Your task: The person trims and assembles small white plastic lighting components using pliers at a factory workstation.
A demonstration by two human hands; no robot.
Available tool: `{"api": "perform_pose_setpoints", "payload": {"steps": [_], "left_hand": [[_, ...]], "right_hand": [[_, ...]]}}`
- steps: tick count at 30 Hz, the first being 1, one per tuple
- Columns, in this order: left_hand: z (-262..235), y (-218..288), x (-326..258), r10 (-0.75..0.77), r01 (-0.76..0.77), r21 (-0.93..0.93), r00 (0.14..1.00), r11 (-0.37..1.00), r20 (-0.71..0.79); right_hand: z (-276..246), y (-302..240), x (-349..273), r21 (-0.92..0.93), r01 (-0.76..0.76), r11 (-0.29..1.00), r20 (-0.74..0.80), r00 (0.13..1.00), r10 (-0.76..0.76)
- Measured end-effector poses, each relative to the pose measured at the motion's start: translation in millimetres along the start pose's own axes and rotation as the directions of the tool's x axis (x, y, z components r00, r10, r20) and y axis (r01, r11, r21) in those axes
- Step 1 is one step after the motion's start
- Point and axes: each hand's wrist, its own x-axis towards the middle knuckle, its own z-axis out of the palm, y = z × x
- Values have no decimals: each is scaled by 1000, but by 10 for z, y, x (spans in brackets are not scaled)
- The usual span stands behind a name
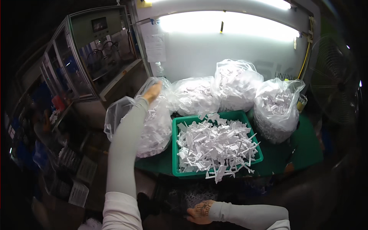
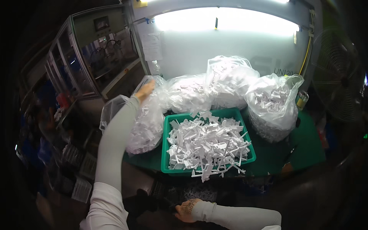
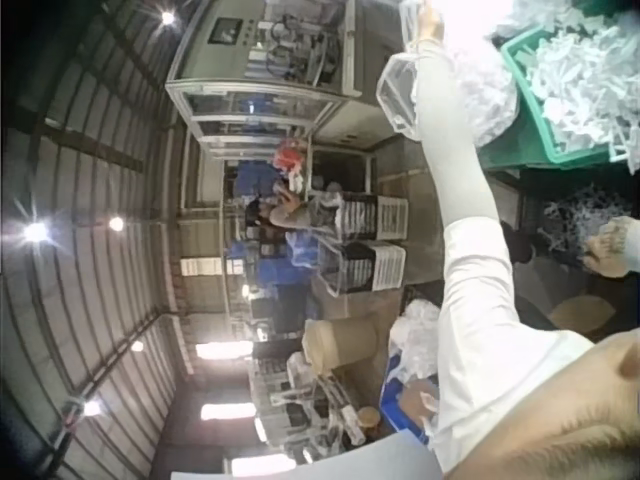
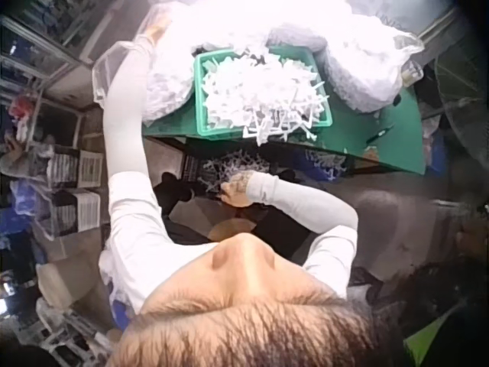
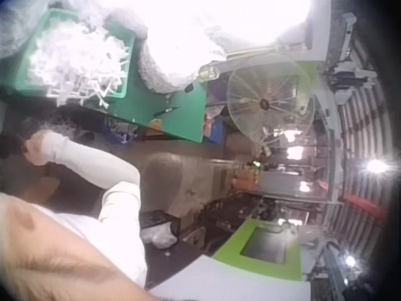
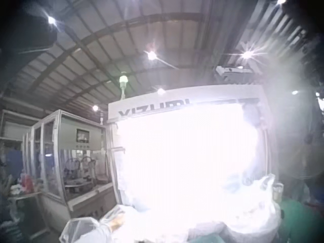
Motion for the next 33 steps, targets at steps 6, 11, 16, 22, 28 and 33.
{"api": "perform_pose_setpoints", "payload": {"steps": [6, 11, 16, 22, 28, 33], "left_hand": [[337, 1278, -578, 33, -95, 421, 988, 902, 154], [299, 1724, -1567, 468, -542, 292, 836, 788, 287], [418, 1421, -2070, 455, -571, 116, 746, 813, 486], [590, 1807, -1997, 562, -577, 3, 797, 817, 223], [574, 2898, -2669, 704, -686, -158, 694, 710, 151], [605, 2383, -3188, 698, -771, 156, 629, 618, 344]], "right_hand": [[-3, -3, 27, 30, -8, 1000, -108, 994, 11], [48, 64, -1, 124, -15, 992, -197, 980, 40], [-41, 25, 22, 141, -46, 989, -213, 974, 75], [-132, 175, 130, 114, -54, 992, -202, 976, 77], [-189, 468, 47, 175, -125, 977, -118, 982, 147], [-243, 602, 29, 167, -239, 957, 15, 971, 240]]}}
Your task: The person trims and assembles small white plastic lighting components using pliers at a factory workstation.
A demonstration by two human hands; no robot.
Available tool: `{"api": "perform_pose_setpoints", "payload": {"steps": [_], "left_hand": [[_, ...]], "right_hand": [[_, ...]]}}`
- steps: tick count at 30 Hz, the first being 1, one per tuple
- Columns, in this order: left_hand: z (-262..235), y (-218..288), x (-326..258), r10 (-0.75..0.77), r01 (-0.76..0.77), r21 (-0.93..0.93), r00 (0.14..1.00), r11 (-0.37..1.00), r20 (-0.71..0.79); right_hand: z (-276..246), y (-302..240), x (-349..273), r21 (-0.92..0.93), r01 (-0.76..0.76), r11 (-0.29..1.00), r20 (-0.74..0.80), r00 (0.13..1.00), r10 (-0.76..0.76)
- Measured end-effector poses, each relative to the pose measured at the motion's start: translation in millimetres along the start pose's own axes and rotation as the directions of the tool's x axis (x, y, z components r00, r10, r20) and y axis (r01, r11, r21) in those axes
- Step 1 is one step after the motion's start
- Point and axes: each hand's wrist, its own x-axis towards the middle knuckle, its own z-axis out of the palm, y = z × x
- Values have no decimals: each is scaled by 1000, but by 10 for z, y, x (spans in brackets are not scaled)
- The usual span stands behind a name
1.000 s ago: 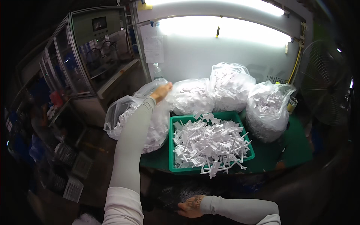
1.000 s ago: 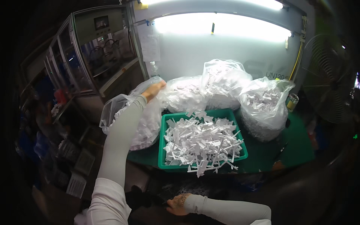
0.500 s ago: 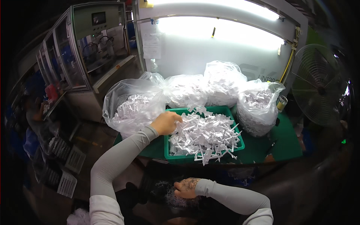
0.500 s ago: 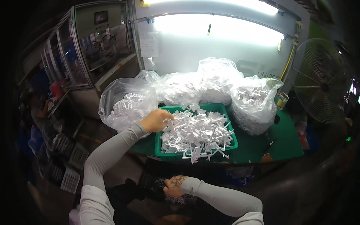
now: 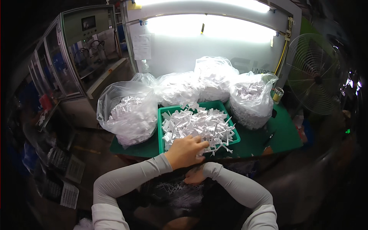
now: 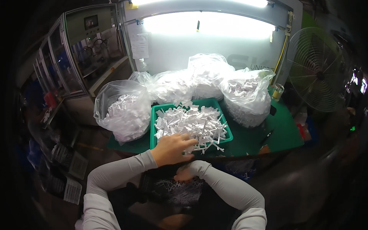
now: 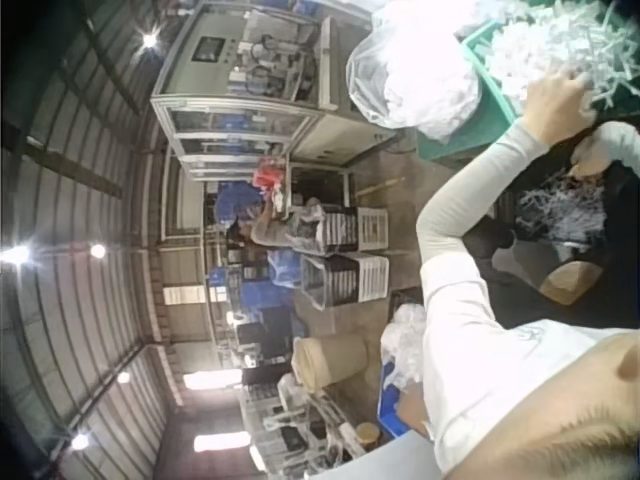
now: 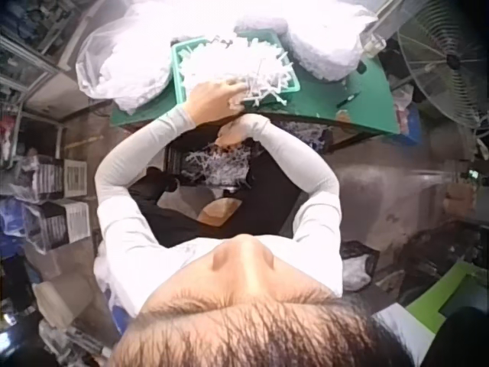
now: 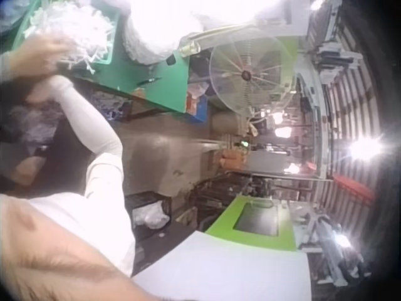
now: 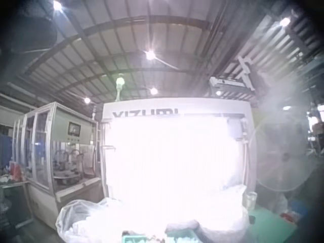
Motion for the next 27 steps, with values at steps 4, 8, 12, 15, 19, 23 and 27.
{"api": "perform_pose_setpoints", "payload": {"steps": [4, 8, 12, 15, 19, 23, 27], "left_hand": [[-120, -260, -3, -237, 262, -399, 965, 879, 110], [-73, -576, 85, -409, 370, -588, 910, 719, 74], [5, -999, 219, -550, 401, -664, 835, 631, -18], [83, -1282, 286, -682, 475, -745, 731, 468, 37], [160, -1372, 180, -775, 542, -681, 629, 492, -60], [119, -1367, 148, -805, 577, -681, 593, 451, -30], [-111, -1333, 321, -619, 584, -217, 685, 782, -384]], "right_hand": [[156, 271, 218, -81, 88, 993, -177, 979, -102], [67, 149, -62, 6, 64, 998, -120, 991, -63], [-12, 76, -192, 46, 57, 997, -183, 982, -48], [1, 138, -180, 102, 142, 985, -274, 955, -110], [-81, 123, -340, 150, 211, 966, -356, 923, -147], [-123, 150, -317, 301, 383, 873, -497, 845, -200], [-165, 82, -217, 280, 460, 842, -548, 797, -253]]}}
